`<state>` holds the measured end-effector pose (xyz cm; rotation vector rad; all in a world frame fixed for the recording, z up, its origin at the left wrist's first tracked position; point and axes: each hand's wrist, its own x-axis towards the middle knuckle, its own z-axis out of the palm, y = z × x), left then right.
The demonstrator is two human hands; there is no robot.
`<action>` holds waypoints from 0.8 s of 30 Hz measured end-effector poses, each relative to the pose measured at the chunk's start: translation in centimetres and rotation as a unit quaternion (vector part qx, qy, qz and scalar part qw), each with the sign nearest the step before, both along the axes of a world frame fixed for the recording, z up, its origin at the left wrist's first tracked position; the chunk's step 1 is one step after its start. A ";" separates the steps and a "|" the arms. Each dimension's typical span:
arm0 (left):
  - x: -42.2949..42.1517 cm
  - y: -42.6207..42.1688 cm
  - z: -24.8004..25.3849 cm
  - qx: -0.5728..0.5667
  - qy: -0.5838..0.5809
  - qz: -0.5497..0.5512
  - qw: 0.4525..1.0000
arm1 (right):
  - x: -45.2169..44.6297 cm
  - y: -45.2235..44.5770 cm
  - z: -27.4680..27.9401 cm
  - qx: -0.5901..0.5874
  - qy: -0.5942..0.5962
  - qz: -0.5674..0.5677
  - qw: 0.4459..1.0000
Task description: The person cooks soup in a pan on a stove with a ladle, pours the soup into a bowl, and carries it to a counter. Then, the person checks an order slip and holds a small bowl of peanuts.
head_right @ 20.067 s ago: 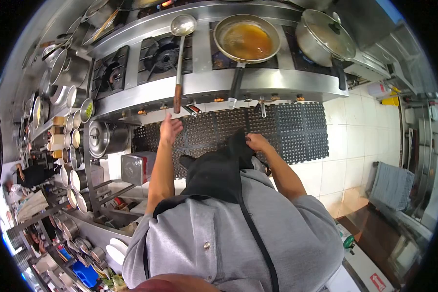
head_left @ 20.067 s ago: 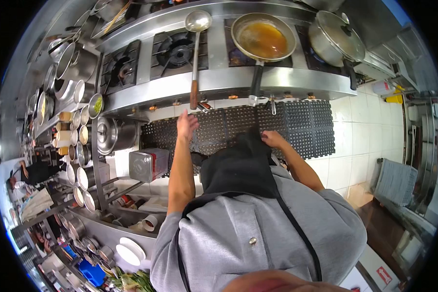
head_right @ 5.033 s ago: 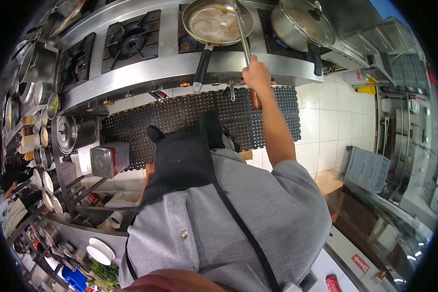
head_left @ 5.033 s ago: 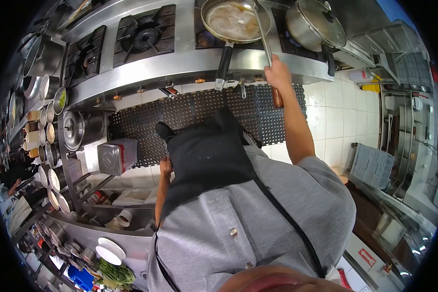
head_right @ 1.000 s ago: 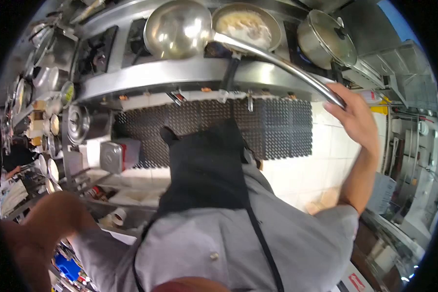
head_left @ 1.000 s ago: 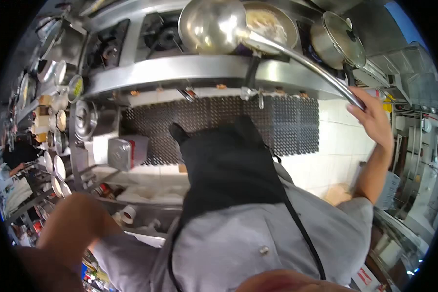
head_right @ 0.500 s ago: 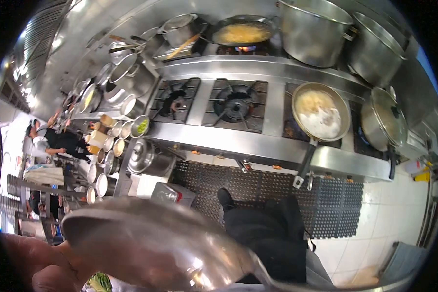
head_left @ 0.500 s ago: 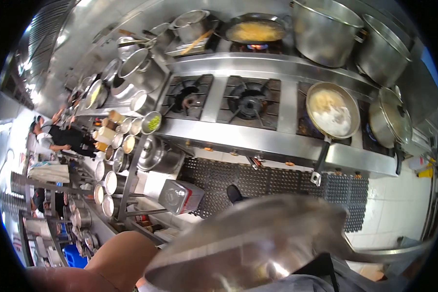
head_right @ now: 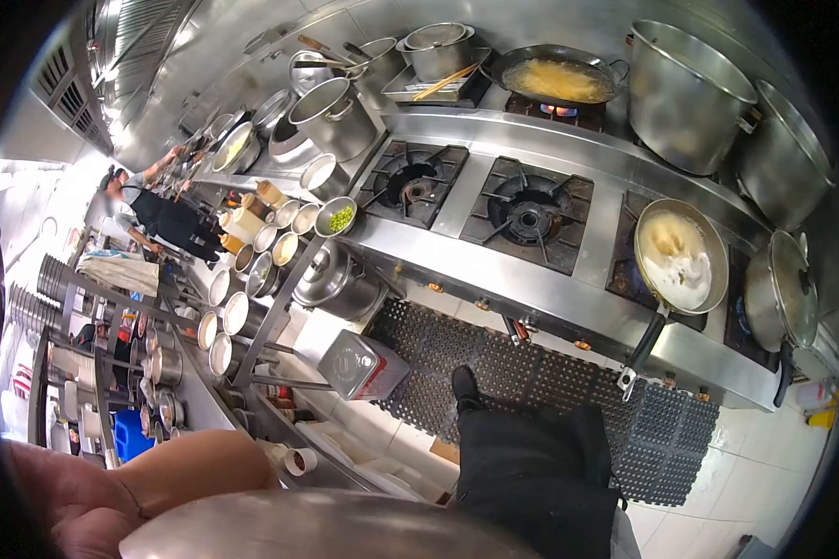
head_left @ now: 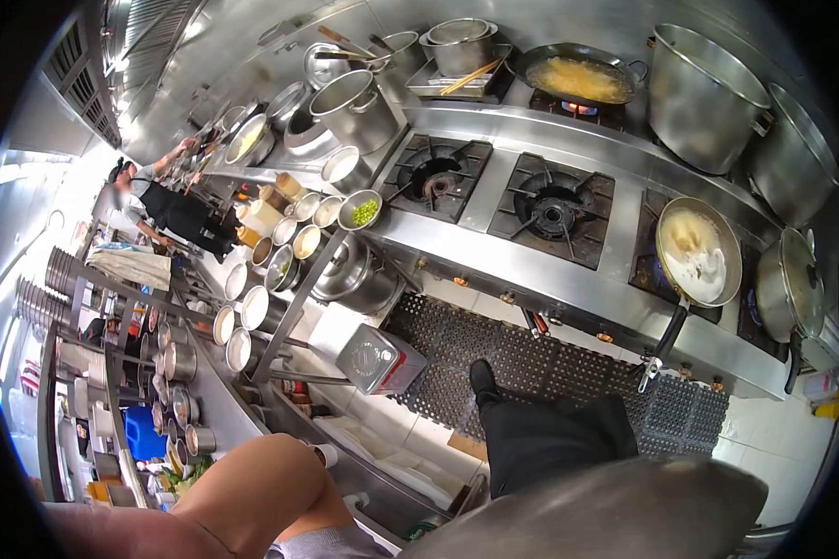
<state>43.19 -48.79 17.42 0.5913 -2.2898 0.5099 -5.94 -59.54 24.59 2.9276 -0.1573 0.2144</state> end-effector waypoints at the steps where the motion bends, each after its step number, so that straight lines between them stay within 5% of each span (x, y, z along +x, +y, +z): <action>1: 0.1 0.4 0.2 0.002 -0.003 0.006 1.000 | 0.0 -0.1 0.1 0.001 -0.001 0.003 1.000; 8: 0.5 2.8 1.3 0.012 -0.024 0.047 0.999 | -1.1 -1.5 0.4 0.057 0.032 -0.025 0.998; 10: 0.4 2.9 1.4 0.020 -0.025 0.055 0.998 | -0.8 -1.8 1.4 0.192 0.140 -0.183 0.954; 12: 0.3 2.6 1.3 0.029 -0.029 0.056 0.998 | -0.9 -1.2 2.8 0.317 0.250 -0.344 0.848; 13: 0.2 2.6 1.4 0.030 -0.032 0.057 0.997 | -2.9 -1.1 1.1 0.317 0.263 -0.355 0.839; 15: -0.1 2.2 1.2 0.033 -0.036 0.054 0.997 | -7.2 -1.5 -6.3 0.262 0.096 -0.442 0.852; 17: -0.6 1.6 1.2 0.044 -0.043 0.042 0.997 | -2.6 -1.7 -12.4 0.140 0.103 -0.476 0.862; 20: -1.7 0.0 0.8 0.055 -0.041 0.015 0.998 | 2.6 -3.1 -19.7 -0.134 0.024 -0.369 0.920; 21: -2.0 -0.9 0.8 0.058 -0.041 0.000 0.997 | 1.8 -3.6 -21.8 -0.141 0.026 -0.400 0.905; 24: -2.6 -3.1 0.8 0.058 -0.043 -0.033 0.997 | -1.7 -3.5 -26.8 0.088 -0.018 -0.550 0.830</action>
